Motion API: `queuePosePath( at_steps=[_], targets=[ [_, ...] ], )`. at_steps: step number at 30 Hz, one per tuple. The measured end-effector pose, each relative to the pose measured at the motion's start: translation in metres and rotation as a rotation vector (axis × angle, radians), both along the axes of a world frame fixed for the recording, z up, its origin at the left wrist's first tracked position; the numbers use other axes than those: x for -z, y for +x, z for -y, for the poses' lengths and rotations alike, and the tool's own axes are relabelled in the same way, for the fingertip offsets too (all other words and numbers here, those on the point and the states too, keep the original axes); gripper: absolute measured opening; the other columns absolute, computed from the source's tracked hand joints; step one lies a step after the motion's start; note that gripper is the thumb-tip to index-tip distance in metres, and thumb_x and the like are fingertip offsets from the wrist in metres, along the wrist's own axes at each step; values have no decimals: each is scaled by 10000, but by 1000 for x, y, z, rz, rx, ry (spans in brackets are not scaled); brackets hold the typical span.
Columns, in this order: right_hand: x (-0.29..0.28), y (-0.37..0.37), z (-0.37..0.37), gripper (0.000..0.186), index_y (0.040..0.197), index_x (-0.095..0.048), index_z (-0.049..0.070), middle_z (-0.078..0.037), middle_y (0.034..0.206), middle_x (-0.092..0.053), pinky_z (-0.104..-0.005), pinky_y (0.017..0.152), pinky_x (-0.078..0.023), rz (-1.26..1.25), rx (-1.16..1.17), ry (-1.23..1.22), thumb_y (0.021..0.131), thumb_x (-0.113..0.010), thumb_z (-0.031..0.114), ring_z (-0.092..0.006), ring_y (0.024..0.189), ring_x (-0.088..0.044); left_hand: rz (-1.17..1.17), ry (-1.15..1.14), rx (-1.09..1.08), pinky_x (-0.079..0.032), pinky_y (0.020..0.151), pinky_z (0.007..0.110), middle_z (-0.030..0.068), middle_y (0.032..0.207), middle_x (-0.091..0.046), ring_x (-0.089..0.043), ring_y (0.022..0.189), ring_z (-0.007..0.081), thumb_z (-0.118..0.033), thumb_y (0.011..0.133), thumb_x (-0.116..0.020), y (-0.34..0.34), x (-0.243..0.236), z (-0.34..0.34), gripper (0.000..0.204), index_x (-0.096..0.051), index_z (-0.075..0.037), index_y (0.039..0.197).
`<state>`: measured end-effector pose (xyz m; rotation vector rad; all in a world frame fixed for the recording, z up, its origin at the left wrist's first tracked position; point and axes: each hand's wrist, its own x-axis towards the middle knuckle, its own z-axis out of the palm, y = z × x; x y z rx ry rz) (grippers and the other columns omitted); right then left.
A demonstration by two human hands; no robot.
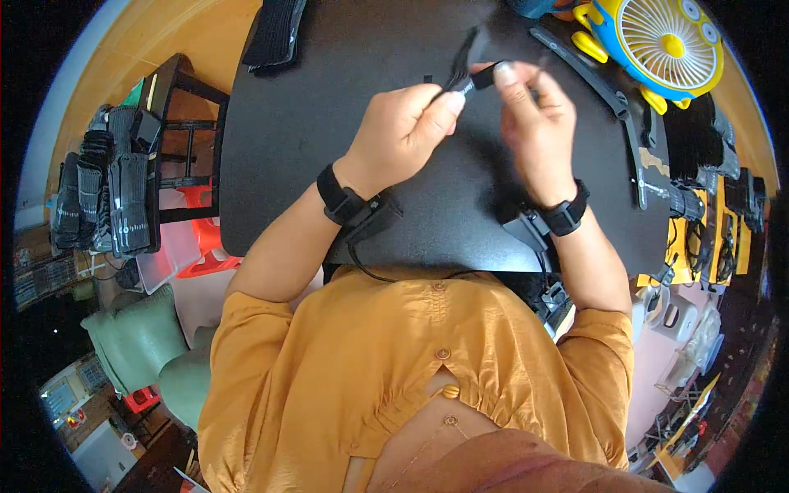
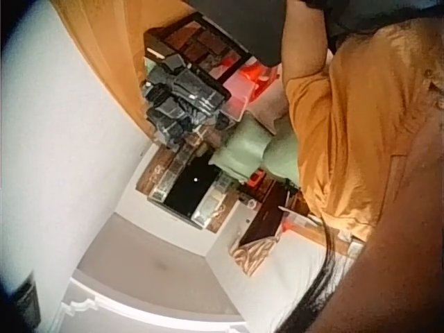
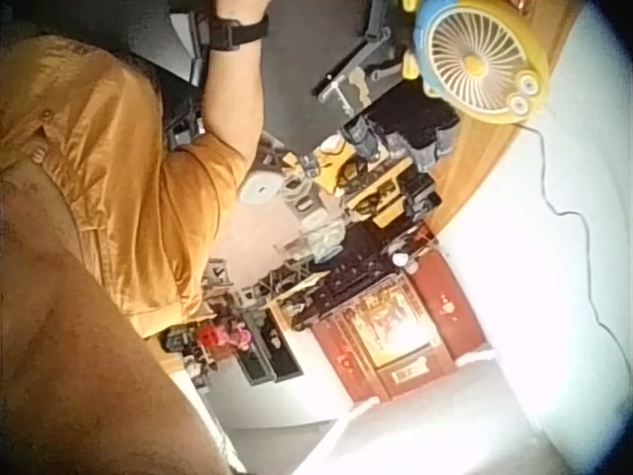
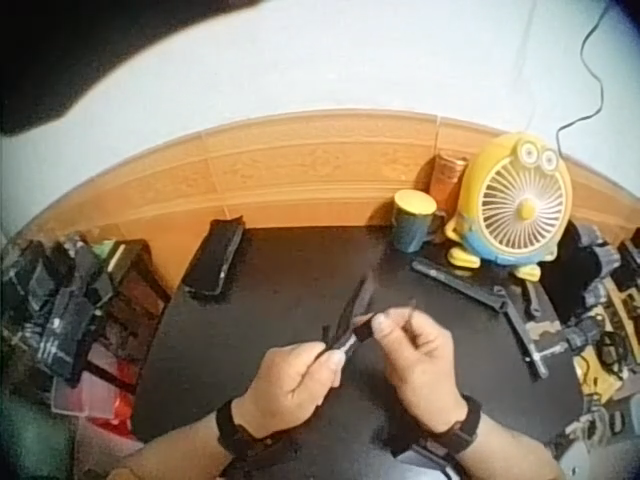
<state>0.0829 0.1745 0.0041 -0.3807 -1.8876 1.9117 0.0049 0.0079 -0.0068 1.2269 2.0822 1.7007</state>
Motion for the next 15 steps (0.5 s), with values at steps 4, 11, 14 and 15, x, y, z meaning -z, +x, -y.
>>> queuePosePath(
  at_steps=[4,11,14,15],
  targets=[
    [-13,-10,-55,210,812,-561,119,48,556,-419,-232,431,-285,-239,181,-197,949,-606,271,-72,450,-368,215,113,-12,-364,438,252,18,547,-441,-450,461,108,-239,1007,-427,-10,-3,13,381,-494,-47,685],
    [-35,17,-160,155,917,-482,71,3,737,-440,-250,494,-310,-517,249,-440,1007,-471,197,-106,562,-362,577,309,83,-288,373,267,1,470,-338,-383,373,136,-370,974,-399,-43,-7,18,461,-364,-125,585],
    [-44,23,-172,235,1054,-541,-6,-9,752,-464,-231,495,-351,-545,260,-517,1025,-418,193,-95,594,-416,616,320,111,-301,366,264,-6,470,-350,-386,363,139,-381,974,-398,-43,-5,18,460,-352,-138,586],
    [-43,27,-172,305,1096,-543,-45,-14,755,-472,-225,489,-349,-606,194,-548,1032,-402,218,-85,602,-423,650,328,146,-309,361,263,-9,469,-356,-390,359,141,-382,976,-396,-43,-4,16,460,-349,-143,586]
  ],
)
